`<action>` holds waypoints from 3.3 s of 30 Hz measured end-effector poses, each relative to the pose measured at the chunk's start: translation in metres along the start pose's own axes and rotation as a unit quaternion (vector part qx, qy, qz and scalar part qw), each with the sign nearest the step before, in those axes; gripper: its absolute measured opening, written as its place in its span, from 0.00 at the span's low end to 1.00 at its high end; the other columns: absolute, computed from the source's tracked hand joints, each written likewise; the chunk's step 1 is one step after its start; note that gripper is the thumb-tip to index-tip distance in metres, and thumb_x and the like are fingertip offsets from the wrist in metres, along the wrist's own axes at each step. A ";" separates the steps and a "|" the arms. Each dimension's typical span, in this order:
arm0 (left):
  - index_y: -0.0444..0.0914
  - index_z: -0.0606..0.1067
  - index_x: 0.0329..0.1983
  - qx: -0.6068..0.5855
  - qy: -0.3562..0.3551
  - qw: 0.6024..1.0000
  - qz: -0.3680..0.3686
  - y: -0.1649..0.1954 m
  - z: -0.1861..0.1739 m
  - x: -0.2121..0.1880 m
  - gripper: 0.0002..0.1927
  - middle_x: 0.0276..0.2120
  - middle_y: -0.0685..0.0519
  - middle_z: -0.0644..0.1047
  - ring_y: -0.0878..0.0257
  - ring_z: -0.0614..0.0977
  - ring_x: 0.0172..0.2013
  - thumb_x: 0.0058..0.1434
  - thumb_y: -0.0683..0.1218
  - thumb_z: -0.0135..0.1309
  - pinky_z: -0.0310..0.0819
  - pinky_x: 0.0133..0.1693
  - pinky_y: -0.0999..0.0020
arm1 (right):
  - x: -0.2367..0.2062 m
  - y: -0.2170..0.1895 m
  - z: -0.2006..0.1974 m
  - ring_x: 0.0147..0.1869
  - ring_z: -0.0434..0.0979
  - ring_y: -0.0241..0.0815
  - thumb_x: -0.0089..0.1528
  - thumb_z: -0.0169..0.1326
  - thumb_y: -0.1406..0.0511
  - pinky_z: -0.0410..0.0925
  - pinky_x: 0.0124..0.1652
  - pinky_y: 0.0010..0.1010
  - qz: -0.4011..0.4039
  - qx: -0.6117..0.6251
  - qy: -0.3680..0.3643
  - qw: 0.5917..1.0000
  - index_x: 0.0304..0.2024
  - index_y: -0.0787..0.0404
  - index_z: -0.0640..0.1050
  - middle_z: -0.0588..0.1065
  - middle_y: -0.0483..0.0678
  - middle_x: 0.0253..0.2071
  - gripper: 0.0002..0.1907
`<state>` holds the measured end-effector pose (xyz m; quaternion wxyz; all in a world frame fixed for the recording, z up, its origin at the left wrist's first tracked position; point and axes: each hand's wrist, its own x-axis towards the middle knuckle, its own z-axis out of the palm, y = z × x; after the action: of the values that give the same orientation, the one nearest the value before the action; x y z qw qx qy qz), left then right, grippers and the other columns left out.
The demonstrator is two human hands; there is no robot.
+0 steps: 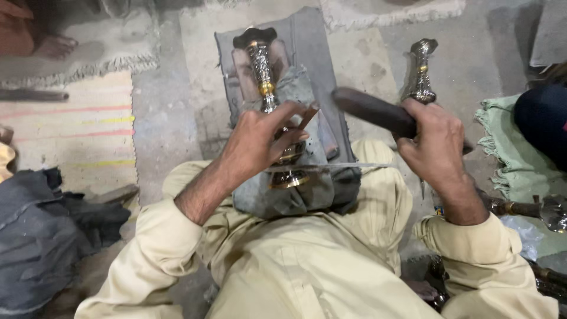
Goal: The person sits cross-legged on the floor with an ornate metal vase held against a lap cushion, and engraves decorative patterns into its surface using a small chisel struck by a wooden mallet. The person repositions the vase and the chisel repeatedly to work different areas of the pattern.
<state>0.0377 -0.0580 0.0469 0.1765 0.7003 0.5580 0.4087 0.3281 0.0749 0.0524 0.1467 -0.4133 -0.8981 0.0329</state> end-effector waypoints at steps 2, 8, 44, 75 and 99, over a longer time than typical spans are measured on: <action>0.39 0.71 0.54 -0.011 -0.030 0.999 -0.024 0.001 0.002 0.003 0.17 0.35 0.48 0.85 0.54 0.88 0.33 0.64 0.44 0.62 0.82 0.31 0.61 | -0.003 0.002 0.004 0.36 0.81 0.48 0.58 0.65 0.68 0.71 0.38 0.41 0.060 0.098 -0.051 0.992 0.49 0.61 0.80 0.79 0.54 0.35 0.16; 0.40 0.72 0.50 0.066 -0.079 0.995 -0.003 0.003 0.007 0.009 0.16 0.23 0.47 0.81 0.48 0.86 0.28 0.62 0.47 0.64 0.80 0.29 0.54 | -0.013 0.006 0.033 0.38 0.82 0.49 0.57 0.64 0.69 0.72 0.39 0.40 0.032 0.137 -0.014 0.990 0.48 0.61 0.80 0.79 0.53 0.36 0.16; 0.39 0.73 0.52 0.108 -0.117 0.987 0.004 0.003 0.004 0.008 0.18 0.18 0.45 0.78 0.45 0.82 0.22 0.62 0.46 0.63 0.76 0.26 0.52 | -0.019 0.007 0.031 0.36 0.77 0.44 0.64 0.64 0.69 0.68 0.37 0.34 0.078 0.230 0.056 0.969 0.42 0.65 0.77 0.76 0.52 0.34 0.08; 0.40 0.72 0.51 0.119 -0.110 0.987 0.003 0.002 0.015 0.013 0.18 0.18 0.45 0.77 0.42 0.82 0.25 0.61 0.48 0.64 0.77 0.27 0.49 | -0.021 0.007 0.068 0.43 0.78 0.33 0.64 0.64 0.64 0.72 0.44 0.30 0.114 0.463 0.010 0.879 0.50 0.61 0.79 0.80 0.47 0.41 0.13; 0.39 0.71 0.51 0.146 -0.128 0.981 -0.005 0.000 0.020 0.012 0.18 0.15 0.48 0.76 0.46 0.82 0.20 0.62 0.47 0.63 0.76 0.23 0.52 | -0.024 0.017 0.044 0.39 0.75 0.46 0.54 0.63 0.76 0.68 0.38 0.39 0.016 0.052 0.069 0.996 0.44 0.66 0.80 0.75 0.52 0.34 0.15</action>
<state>0.0534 -0.0427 0.0393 0.1439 0.7623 0.5880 0.2289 0.3420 0.0707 0.0017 0.2296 -0.4204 -0.8762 0.0530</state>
